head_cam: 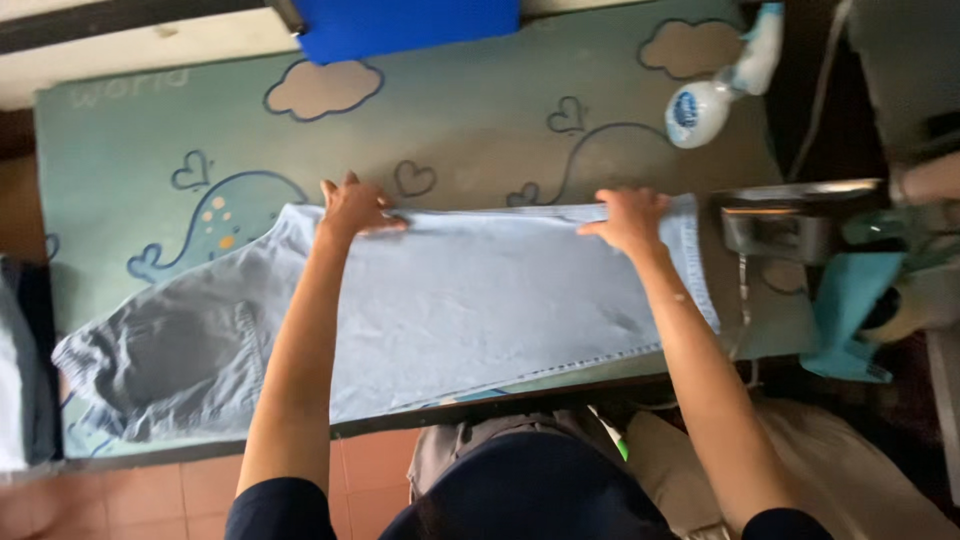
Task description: The person irons a pair of light blue pants on a padded surface, spraying them with water and folding them before placing them onto a stack of folded items.
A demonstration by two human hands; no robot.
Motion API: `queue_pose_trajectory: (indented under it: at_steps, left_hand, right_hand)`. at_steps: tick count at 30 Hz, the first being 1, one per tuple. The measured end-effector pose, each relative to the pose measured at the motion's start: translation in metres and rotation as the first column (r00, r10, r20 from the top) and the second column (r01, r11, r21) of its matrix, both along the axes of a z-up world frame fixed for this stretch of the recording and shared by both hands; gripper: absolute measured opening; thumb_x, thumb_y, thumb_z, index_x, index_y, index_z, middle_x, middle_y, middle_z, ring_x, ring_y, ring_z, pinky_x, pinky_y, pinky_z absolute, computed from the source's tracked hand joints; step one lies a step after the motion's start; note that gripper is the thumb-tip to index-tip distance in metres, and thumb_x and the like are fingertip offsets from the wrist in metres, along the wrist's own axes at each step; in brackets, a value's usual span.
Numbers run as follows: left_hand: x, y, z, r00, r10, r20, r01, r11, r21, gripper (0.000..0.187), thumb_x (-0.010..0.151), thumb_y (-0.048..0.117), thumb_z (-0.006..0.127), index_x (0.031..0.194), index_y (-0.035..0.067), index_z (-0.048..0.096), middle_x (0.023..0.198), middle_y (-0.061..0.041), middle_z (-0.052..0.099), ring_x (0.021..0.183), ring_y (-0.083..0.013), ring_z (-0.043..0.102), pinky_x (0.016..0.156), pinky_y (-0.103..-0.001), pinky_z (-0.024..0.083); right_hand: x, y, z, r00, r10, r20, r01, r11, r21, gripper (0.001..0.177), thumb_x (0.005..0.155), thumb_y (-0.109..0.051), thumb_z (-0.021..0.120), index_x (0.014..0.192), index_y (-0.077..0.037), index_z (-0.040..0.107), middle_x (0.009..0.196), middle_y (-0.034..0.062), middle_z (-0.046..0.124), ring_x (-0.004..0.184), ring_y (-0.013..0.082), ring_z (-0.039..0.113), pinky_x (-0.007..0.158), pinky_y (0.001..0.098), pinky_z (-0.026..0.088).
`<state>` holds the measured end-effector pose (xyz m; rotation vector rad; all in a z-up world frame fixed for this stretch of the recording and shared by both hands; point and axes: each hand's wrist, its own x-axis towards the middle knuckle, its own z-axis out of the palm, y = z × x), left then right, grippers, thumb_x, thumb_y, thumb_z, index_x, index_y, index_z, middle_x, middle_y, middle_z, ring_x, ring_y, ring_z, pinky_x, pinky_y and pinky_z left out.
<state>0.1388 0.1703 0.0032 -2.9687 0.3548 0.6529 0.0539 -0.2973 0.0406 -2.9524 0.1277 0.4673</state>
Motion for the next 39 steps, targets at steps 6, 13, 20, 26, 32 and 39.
queue_pose_trajectory:
  at_steps: [6, 13, 20, 26, 32, 39]
  left_hand:
    - [-0.025, 0.022, -0.040, 0.766, 0.028, 0.642, 0.002, 0.999, -0.047, 0.065, 0.059, 0.046, 0.096, 0.110, 0.023, 0.064, 0.110, -0.005, 0.067, 0.129, -0.0270, 0.050, 0.108, -0.070, 0.028]
    - [-0.148, -0.049, 0.007, 0.835, 0.270, 0.479, -0.127, 0.942, -0.309, 0.064, 0.097, 0.060, 0.060, 0.149, 0.023, 0.054, 0.161, -0.020, 0.040, 0.153, -0.0429, 0.024, 0.115, -0.073, 0.016]
    - [-0.150, -0.042, 0.010, 0.838, 0.312, 0.448, -0.137, 0.914, -0.381, 0.074, 0.099, 0.061, 0.049, 0.164, 0.028, 0.032, 0.168, -0.027, 0.025, 0.152, -0.0556, 0.008, 0.105, -0.085, 0.004]
    - [-0.215, -0.141, 0.011, 0.920, 0.057, 0.387, 0.072, 0.947, -0.312, 0.090, 0.088, 0.067, 0.057, 0.164, 0.029, 0.027, 0.168, -0.023, 0.020, 0.152, -0.0529, 0.014, 0.113, -0.078, 0.012]
    - [-0.278, -0.183, 0.017, 0.909, -0.315, 0.274, 0.407, 0.813, -0.417, 0.072, 0.100, 0.066, 0.039, 0.164, 0.037, 0.023, 0.169, -0.013, 0.020, 0.157, -0.0391, 0.009, 0.119, -0.070, 0.007]
    - [-0.273, -0.198, 0.021, 0.845, -0.449, 0.290, 0.534, 0.742, -0.406, 0.073, 0.098, 0.064, 0.044, 0.163, 0.038, 0.025, 0.168, -0.012, 0.023, 0.157, -0.0375, 0.012, 0.121, -0.067, 0.007]
  right_hand:
    - [-0.037, 0.109, -0.017, 0.885, -0.055, 0.463, -0.015, 0.989, 0.147, 0.037, 0.087, -0.003, 0.079, 0.121, -0.013, 0.067, 0.116, 0.0160, 0.064, 0.113, 0.0409, 0.061, 0.101, 0.0589, 0.042]
    - [-0.075, 0.165, -0.011, 0.807, 0.365, 0.463, -0.470, 0.873, 0.131, 0.057, 0.104, -0.056, 0.049, 0.152, -0.026, 0.047, 0.161, 0.0151, 0.039, 0.147, 0.0403, 0.037, 0.116, 0.0667, 0.026]
    - [-0.095, -0.004, 0.002, 0.768, 0.079, 0.635, 0.000, 0.992, -0.123, 0.058, 0.099, -0.031, 0.071, 0.149, -0.004, 0.055, 0.147, 0.0261, 0.054, 0.135, 0.0452, 0.049, 0.110, 0.0607, 0.038]
    - [-0.153, 0.041, -0.001, 0.888, 0.105, 0.448, -0.099, 0.994, -0.038, 0.060, 0.097, -0.047, 0.062, 0.152, -0.023, 0.051, 0.158, 0.0201, 0.042, 0.142, 0.0522, 0.038, 0.108, 0.0772, 0.027]
    - [-0.197, -0.025, -0.014, 0.896, 0.088, 0.436, -0.020, 0.987, -0.159, 0.065, 0.099, -0.052, 0.057, 0.157, -0.023, 0.047, 0.161, 0.0191, 0.042, 0.142, 0.0473, 0.043, 0.112, 0.0675, 0.032]
    - [-0.193, -0.037, -0.033, 0.797, -0.156, 0.583, -0.054, 0.944, 0.327, 0.045, 0.101, -0.006, 0.057, 0.145, -0.012, 0.061, 0.148, 0.0202, 0.056, 0.138, 0.0367, 0.052, 0.113, 0.0462, 0.042]
